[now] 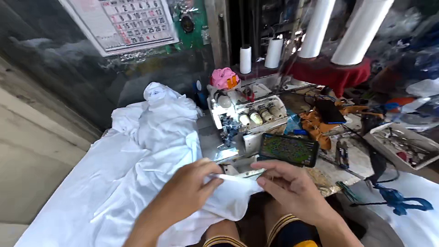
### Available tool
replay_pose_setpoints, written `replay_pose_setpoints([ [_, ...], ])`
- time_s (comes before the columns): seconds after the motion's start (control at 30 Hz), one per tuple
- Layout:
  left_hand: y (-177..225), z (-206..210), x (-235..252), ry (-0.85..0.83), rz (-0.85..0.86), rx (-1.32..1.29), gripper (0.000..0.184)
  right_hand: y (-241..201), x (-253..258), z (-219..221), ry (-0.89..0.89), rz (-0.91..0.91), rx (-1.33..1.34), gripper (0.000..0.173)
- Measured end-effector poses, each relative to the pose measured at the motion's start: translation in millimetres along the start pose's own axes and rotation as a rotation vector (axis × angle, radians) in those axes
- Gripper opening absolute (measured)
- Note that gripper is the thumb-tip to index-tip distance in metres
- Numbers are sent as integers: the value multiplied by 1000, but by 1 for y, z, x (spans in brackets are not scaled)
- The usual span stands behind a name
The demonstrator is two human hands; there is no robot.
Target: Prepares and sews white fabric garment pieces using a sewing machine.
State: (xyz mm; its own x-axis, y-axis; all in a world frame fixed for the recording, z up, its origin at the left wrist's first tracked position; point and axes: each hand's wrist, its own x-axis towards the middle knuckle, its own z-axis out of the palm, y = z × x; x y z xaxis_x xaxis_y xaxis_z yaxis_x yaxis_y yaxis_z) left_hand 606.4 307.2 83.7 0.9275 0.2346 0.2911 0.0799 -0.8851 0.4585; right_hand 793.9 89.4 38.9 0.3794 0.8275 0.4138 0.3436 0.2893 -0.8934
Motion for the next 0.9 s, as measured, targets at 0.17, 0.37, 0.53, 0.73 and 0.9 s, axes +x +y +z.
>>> replay_pose_setpoints([
  [0.17, -5, -45, -24, -127, 18, 48, 40, -18, -23, -19, -118, 35, -127, 25],
  [0.37, -54, -121, -54, -152, -158, 37, 26, -28, -59, -59, -205, 40, -180, 24],
  [0.53, -75, -150, -74, 51, -269, -66, 14, -23, -75, -84, -189, 96, -477, 22],
  [0.73, -51, -148, -77, -81, -557, 60, 21, -29, -77, -93, -46, -20, -534, 20],
  [0.9, -38, -158, -62, 375, -401, 88, 33, -54, -61, -82, -60, -121, -36, 27],
])
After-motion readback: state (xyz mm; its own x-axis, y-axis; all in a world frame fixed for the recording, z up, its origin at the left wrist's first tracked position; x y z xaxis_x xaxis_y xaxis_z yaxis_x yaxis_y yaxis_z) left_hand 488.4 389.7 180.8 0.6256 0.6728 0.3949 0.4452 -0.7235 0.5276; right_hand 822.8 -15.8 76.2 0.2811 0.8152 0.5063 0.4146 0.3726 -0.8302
